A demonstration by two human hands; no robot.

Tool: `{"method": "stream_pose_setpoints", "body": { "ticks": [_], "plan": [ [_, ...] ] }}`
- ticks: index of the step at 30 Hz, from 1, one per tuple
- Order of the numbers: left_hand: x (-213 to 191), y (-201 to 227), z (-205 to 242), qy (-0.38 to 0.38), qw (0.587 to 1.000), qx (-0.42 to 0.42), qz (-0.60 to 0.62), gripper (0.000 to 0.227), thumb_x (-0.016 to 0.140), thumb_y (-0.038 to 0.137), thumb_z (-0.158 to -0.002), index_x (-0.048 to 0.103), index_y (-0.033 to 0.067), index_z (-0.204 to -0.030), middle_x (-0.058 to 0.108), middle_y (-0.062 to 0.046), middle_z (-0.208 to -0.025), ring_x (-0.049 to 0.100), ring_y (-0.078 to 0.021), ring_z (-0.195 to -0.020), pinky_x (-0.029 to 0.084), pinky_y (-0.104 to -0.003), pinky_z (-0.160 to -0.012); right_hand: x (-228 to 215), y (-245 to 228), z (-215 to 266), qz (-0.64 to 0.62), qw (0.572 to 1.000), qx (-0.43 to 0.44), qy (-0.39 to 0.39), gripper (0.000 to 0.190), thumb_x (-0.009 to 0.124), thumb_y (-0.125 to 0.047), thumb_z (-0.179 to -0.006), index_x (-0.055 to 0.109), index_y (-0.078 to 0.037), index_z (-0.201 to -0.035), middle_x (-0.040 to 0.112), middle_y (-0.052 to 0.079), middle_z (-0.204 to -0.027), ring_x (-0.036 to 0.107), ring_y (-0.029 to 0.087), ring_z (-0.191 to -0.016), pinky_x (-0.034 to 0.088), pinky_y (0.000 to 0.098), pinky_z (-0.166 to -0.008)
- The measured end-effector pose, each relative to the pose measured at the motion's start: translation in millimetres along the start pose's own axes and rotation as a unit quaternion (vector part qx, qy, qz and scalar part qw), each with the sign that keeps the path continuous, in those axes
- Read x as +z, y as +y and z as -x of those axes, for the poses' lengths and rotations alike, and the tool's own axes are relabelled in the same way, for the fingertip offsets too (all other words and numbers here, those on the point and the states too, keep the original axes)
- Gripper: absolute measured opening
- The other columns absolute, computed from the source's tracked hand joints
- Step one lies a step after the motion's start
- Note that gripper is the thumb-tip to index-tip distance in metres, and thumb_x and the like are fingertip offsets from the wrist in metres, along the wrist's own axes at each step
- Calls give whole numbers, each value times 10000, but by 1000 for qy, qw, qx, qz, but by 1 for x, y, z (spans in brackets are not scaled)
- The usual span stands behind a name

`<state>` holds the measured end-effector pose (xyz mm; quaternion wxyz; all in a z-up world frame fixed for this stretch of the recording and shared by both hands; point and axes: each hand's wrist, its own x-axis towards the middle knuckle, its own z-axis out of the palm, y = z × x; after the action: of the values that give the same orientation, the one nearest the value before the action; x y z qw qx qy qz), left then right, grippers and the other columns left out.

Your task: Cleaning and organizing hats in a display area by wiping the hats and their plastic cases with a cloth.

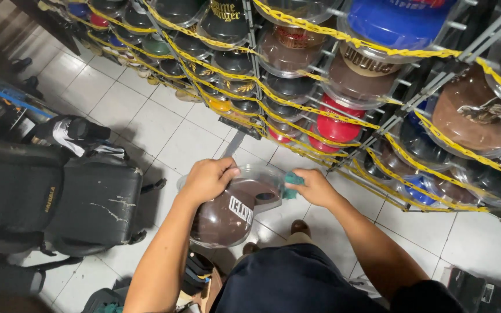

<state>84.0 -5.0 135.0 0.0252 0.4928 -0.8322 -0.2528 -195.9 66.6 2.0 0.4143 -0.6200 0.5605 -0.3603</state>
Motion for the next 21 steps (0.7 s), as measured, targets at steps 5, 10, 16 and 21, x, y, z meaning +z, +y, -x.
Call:
{"method": "stream_pose_setpoints", "body": {
  "ticks": [5, 10, 16, 21],
  "plan": [
    [16, 43, -27, -63, 993, 80, -66, 213, 583, 371, -955, 696, 191, -945, 735, -155, -776, 724, -400, -893, 554, -512, -853, 10, -6, 8, -38, 995, 84, -41, 497, 895, -245, -778, 710, -39, -1191, 790, 146, -958, 741, 252, -946, 588, 407, -861],
    [65, 57, -76, -98, 977, 84, -168, 225, 605, 419, -913, 748, 245, -920, 743, -68, -765, 742, -294, -870, 573, -434, -827, -10, -4, 7, 58, 990, 109, -69, 911, 1002, -363, -542, 600, -28, -1288, 766, 182, -1056, 718, 327, -1073, 586, 434, -941],
    [52, 104, -83, 44, 982, 150, -104, 251, 696, 295, -873, 732, 123, -1052, 743, -134, -1030, 665, -330, -1105, 419, -548, -1032, -14, 120, 20, -177, 973, 148, 30, 815, 1022, -175, -555, 642, -3, -1256, 742, 149, -1134, 663, 279, -1110, 540, 456, -985],
    [45, 97, -57, 220, 965, 137, 26, 246, 734, 253, -894, 715, 96, -1082, 713, -89, -1231, 567, -291, -1307, 229, -575, -1193, -44, 152, 31, -360, 893, 208, 174, 682, 928, -14, -689, 596, -15, -1285, 660, 66, -1219, 604, 241, -1163, 502, 477, -1017]
  ]
}}
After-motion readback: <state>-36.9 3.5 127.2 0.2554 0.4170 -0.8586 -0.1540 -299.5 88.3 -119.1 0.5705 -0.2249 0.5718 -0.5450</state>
